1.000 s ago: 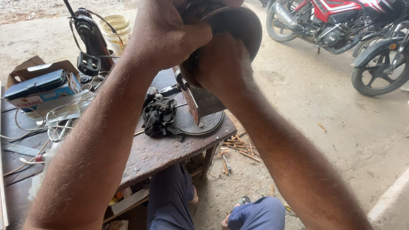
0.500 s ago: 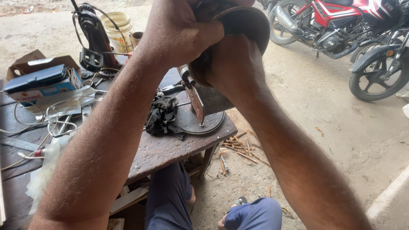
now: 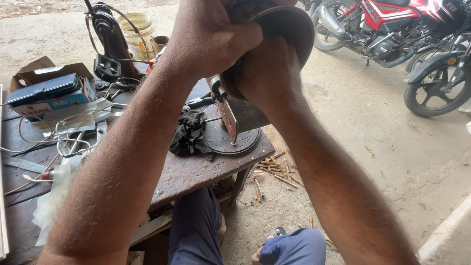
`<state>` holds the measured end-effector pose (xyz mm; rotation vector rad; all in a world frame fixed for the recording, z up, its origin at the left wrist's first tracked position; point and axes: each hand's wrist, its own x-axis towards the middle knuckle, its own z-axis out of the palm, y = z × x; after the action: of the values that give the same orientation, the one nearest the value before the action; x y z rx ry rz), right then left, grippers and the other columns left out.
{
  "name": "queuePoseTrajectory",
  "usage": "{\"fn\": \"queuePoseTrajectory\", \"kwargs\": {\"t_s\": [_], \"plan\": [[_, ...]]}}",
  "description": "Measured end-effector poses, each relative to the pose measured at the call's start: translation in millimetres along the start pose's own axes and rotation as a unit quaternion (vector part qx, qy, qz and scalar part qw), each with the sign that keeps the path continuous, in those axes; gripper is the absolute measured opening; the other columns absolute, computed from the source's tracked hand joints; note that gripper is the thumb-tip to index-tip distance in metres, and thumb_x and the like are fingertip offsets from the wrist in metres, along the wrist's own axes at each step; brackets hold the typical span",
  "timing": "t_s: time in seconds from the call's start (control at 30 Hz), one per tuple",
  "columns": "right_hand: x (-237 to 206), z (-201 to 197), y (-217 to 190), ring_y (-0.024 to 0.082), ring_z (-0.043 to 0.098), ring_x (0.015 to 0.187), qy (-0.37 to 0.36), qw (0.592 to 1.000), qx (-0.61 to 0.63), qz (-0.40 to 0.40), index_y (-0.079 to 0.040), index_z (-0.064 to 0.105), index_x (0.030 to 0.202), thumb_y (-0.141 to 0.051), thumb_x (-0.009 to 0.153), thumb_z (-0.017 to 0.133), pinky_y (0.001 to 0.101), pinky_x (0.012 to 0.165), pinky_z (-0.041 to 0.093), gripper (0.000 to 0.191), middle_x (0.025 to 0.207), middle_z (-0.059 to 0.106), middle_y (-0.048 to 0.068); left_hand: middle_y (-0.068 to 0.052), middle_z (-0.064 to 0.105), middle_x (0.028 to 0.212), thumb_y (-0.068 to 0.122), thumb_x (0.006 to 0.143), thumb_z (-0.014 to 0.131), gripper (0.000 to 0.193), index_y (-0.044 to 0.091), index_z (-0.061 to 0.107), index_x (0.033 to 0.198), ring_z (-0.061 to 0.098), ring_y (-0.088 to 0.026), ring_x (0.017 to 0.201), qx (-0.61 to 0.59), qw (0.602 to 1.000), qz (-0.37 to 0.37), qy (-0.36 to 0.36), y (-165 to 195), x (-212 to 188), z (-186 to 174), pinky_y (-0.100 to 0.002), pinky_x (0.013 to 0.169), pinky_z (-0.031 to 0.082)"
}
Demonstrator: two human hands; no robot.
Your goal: The person sits at a workbench with a chrome motorcycle silencer mounted on a stand. They tear and fold small white strips, reach inside the drum to place or press the material against its inner surface, and repeatedly pull the drum toward themselves to work on different spots.
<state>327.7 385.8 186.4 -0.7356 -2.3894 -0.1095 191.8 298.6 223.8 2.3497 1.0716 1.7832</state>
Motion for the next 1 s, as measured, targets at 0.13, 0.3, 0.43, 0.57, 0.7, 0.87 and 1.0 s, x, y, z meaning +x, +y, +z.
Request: {"fn": "queuePoseTrajectory", "kwargs": {"t_s": [0.13, 0.3, 0.43, 0.57, 0.7, 0.87, 1.0], "plan": [[16.8, 11.8, -6.6, 0.032, 0.075, 0.088, 0.121, 0.983, -0.069, -0.119, -0.011, 0.075, 0.099, -0.028, 0.089, 0.075, 0.0476, 0.077, 0.059, 0.019, 0.095, 0.077, 0.011, -0.007, 0.078, 0.106, 0.004, 0.076, 0.064, 0.041, 0.007, 0.072, 0.117, 0.077, -0.015, 0.097, 0.023, 0.991, -0.131, 0.026, 4.0, 1.5, 5.6, -0.030, 0.087, 0.063], [-5.7, -6.3, -7.7, 0.033, 0.073, 0.088, 0.038, 0.998, -0.027, -0.051, -0.010, 0.077, 0.096, -0.038, 0.089, 0.077, 0.0457, 0.079, 0.059, 0.028, 0.093, 0.076, 0.012, -0.013, 0.076, 0.121, -0.004, 0.084, 0.063, 0.044, 0.000, 0.069, 0.127, 0.076, -0.022, 0.114, 0.005, 0.998, 0.060, 0.005, 1.3, 0.7, 3.8, -0.035, 0.102, 0.062], [-32.5, -29.7, -2.7, 0.035, 0.072, 0.081, 0.096, 0.990, 0.020, -0.100, -0.010, 0.080, 0.095, -0.033, 0.079, 0.082, 0.0473, 0.070, 0.058, 0.029, 0.094, 0.074, 0.016, -0.009, 0.080, 0.109, 0.003, 0.087, 0.068, 0.039, 0.005, 0.075, 0.125, 0.079, -0.017, 0.099, 0.048, 0.998, -0.027, 0.011, -4.0, -0.1, 4.9, -0.032, 0.088, 0.066], [-27.8, -30.3, -8.8, 0.034, 0.073, 0.073, 0.076, 0.994, -0.025, -0.069, -0.011, 0.079, 0.085, -0.030, 0.086, 0.081, 0.0470, 0.066, 0.058, 0.019, 0.082, 0.073, 0.013, -0.010, 0.079, 0.105, 0.003, 0.084, 0.068, 0.036, 0.004, 0.075, 0.119, 0.079, -0.018, 0.096, 0.049, 0.998, -0.031, 0.016, -4.2, 1.0, 7.8, -0.032, 0.085, 0.066], [-24.2, -27.4, -12.2, 0.033, 0.073, 0.071, 0.084, 0.995, -0.003, -0.049, -0.011, 0.080, 0.084, -0.031, 0.088, 0.081, 0.0462, 0.065, 0.058, 0.021, 0.080, 0.074, 0.012, -0.013, 0.077, 0.117, -0.003, 0.081, 0.060, 0.049, 0.002, 0.071, 0.128, 0.077, -0.022, 0.108, 0.009, 0.999, 0.052, 0.013, 0.7, 4.7, 4.5, -0.034, 0.096, 0.064], [-19.8, -18.7, -9.9, 0.032, 0.073, 0.072, 0.079, 0.995, 0.057, -0.018, -0.009, 0.079, 0.085, -0.034, 0.086, 0.082, 0.0442, 0.067, 0.060, 0.026, 0.081, 0.075, 0.013, -0.011, 0.080, 0.115, 0.001, 0.086, 0.068, 0.042, 0.005, 0.074, 0.127, 0.080, -0.019, 0.106, 0.030, 0.999, -0.043, 0.007, 4.7, 5.4, 1.6, -0.033, 0.097, 0.067], [0.1, 1.7, -8.4, 0.034, 0.074, 0.077, 0.109, 0.993, 0.024, -0.039, -0.006, 0.076, 0.090, -0.028, 0.085, 0.080, 0.0456, 0.070, 0.059, 0.023, 0.084, 0.075, 0.015, -0.013, 0.078, 0.119, -0.003, 0.081, 0.062, 0.048, 0.004, 0.072, 0.128, 0.078, -0.021, 0.113, 0.014, 1.000, 0.014, 0.010, 2.4, 4.1, 5.1, -0.034, 0.102, 0.064]]}}
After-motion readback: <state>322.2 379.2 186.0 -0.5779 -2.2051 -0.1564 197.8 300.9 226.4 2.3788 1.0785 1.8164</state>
